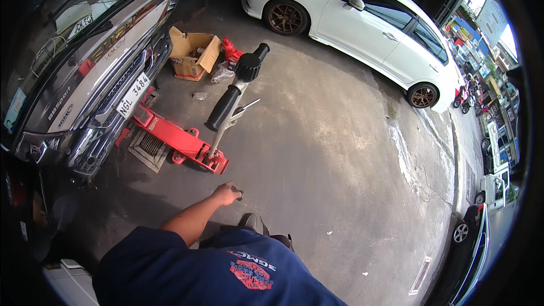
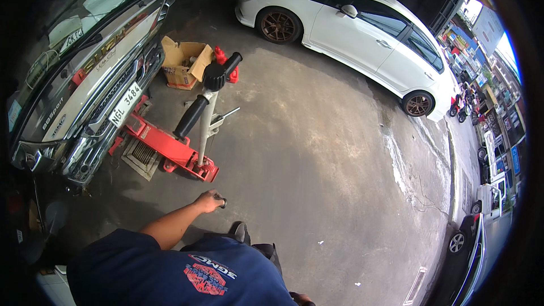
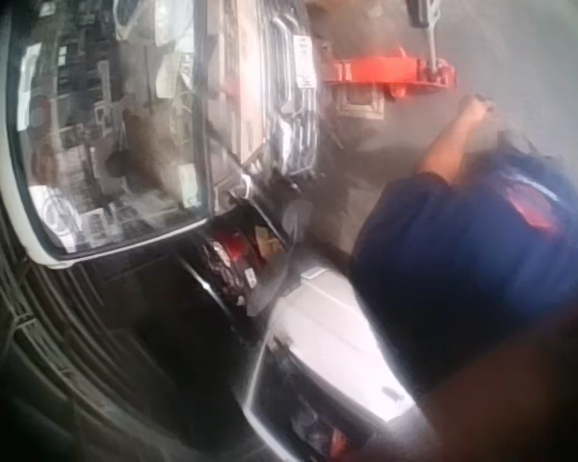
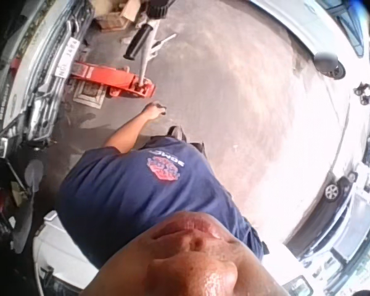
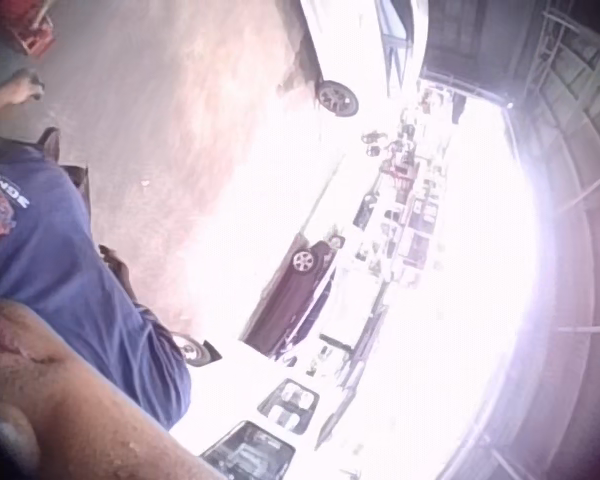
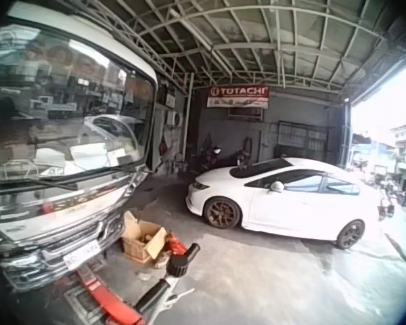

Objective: The person cleans a small metal part with a cloth, then uses a bench grinder to smooth its surface. They walk to an engine block and place the part into a hole, then move to the floor to pick up and inspect a long curved metal component.

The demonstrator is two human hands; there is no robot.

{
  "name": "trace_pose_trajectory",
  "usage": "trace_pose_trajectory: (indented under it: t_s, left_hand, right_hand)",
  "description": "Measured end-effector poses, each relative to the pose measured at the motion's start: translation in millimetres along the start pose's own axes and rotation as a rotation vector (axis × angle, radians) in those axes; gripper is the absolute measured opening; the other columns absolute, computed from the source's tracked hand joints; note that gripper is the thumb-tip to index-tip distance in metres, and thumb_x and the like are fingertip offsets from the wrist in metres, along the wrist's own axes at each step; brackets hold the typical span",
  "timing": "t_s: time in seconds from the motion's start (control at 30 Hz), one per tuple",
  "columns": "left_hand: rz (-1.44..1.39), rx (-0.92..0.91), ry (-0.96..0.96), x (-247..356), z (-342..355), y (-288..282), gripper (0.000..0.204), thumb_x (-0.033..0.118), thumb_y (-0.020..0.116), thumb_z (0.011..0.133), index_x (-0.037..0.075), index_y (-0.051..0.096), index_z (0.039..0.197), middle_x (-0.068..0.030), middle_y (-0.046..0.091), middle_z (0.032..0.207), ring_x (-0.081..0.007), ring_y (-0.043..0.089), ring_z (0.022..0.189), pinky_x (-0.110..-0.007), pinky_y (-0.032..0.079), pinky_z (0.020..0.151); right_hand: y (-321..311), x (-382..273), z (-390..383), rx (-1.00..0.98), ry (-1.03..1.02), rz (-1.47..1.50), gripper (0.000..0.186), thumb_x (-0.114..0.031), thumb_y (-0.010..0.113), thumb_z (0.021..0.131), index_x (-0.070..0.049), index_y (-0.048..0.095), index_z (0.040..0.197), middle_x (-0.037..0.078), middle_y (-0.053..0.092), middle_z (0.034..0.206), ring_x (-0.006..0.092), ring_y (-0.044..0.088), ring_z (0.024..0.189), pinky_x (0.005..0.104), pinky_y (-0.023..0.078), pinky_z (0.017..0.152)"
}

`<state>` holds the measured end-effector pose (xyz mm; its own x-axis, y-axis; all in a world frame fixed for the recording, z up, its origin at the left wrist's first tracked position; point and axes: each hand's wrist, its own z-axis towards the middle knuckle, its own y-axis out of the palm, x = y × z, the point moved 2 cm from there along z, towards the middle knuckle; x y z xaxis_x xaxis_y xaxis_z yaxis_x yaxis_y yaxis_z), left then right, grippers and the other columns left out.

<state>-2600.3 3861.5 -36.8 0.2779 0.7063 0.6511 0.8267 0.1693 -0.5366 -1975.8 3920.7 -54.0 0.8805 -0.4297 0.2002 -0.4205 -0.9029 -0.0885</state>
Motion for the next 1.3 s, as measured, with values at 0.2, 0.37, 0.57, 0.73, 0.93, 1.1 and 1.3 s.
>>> trace_pose_trajectory:
  t_s: [0.2, 0.37, 0.57, 0.73, 0.93, 1.1, 1.3]
  left_hand:
    - [0.001, -0.148, 0.115, 218, 157, -13, 0.046, 0.046, 0.077, 0.089, 0.007, 0.075, 0.113, -0.0181, 0.078, 0.098, -0.0308, 0.077, 0.093, -0.042, 0.06, 0.088]
    - [-0.159, -0.056, -0.205, 217, 281, -3, 0.049, 0.046, 0.075, 0.091, 0.002, 0.074, 0.112, -0.0174, 0.079, 0.095, -0.0252, 0.078, 0.091, -0.042, 0.062, 0.085]
    - [0.818, -0.049, 0.143, 172, 306, -20, 0.039, 0.036, 0.072, 0.093, 0.002, 0.081, 0.108, -0.0156, 0.081, 0.1, -0.023, 0.078, 0.071, -0.037, 0.063, 0.065]
    - [-0.102, 0.131, -0.681, 154, 346, -15, 0.026, 0.031, 0.076, 0.088, 0.006, 0.081, 0.086, -0.0128, 0.077, 0.078, -0.0217, 0.077, 0.065, -0.038, 0.063, 0.07]
    - [-0.055, 0.024, -0.861, 221, 481, -21, 0.038, 0.041, 0.077, 0.081, 0.003, 0.077, 0.075, -0.0134, 0.076, 0.071, -0.0254, 0.078, 0.07, -0.039, 0.062, 0.074]
    - [-0.268, 0.25, -0.694, 325, 686, -173, 0.031, 0.039, 0.079, 0.085, 0.008, 0.078, 0.089, -0.0119, 0.075, 0.077, -0.02, 0.074, 0.066, -0.036, 0.06, 0.065]
    - [-0.158, 0.614, -0.049, 409, 883, -384, 0.029, 0.033, 0.075, 0.094, 0.006, 0.074, 0.105, -0.0109, 0.075, 0.093, -0.0219, 0.075, 0.075, -0.035, 0.061, 0.072]
  right_hand:
    - [-116, -131, 17, -0.02, -0.056, 0.323, 0.047, -0.045, 0.067, 0.101, -0.013, 0.07, 0.136, 0.013, 0.074, 0.119, 0.027, 0.071, 0.105, 0.0423, 0.056, 0.088]
    - [-301, -269, 48, 0.006, -0.116, 0.296, 0.037, -0.038, 0.065, 0.104, -0.016, 0.071, 0.133, 0.01, 0.075, 0.109, 0.0244, 0.073, 0.09, 0.0416, 0.058, 0.075]
    - [-677, -572, -12, 0.498, -0.415, 0.078, 0.022, -0.032, 0.07, 0.1, -0.01, 0.071, 0.095, 0.005, 0.07, 0.079, 0.0197, 0.068, 0.063, 0.0384, 0.053, 0.054]
    - [-893, -907, -167, 0.608, -1.03, 0.354, 0.029, -0.031, 0.066, 0.102, -0.006, 0.066, 0.117, 0.004, 0.068, 0.083, 0.0152, 0.064, 0.065, 0.0325, 0.05, 0.055]
    - [-899, -1145, -229, 0.532, -1.12, 0.217, 0.031, -0.031, 0.065, 0.106, -0.007, 0.065, 0.125, 0.008, 0.071, 0.093, 0.018, 0.068, 0.073, 0.0338, 0.054, 0.06]
    - [-832, -1193, -190, 0.168, -0.416, -0.498, 0.037, -0.041, 0.073, 0.102, -0.011, 0.068, 0.124, 0.006, 0.075, 0.109, 0.0202, 0.073, 0.09, 0.0373, 0.06, 0.076]
    - [-804, -1292, -164, -0.059, -0.203, -0.395, 0.04, -0.03, 0.041, 0.115, -0.021, 0.068, 0.143, 0.002, 0.075, 0.117, 0.0186, 0.069, 0.107, 0.0413, 0.055, 0.094]
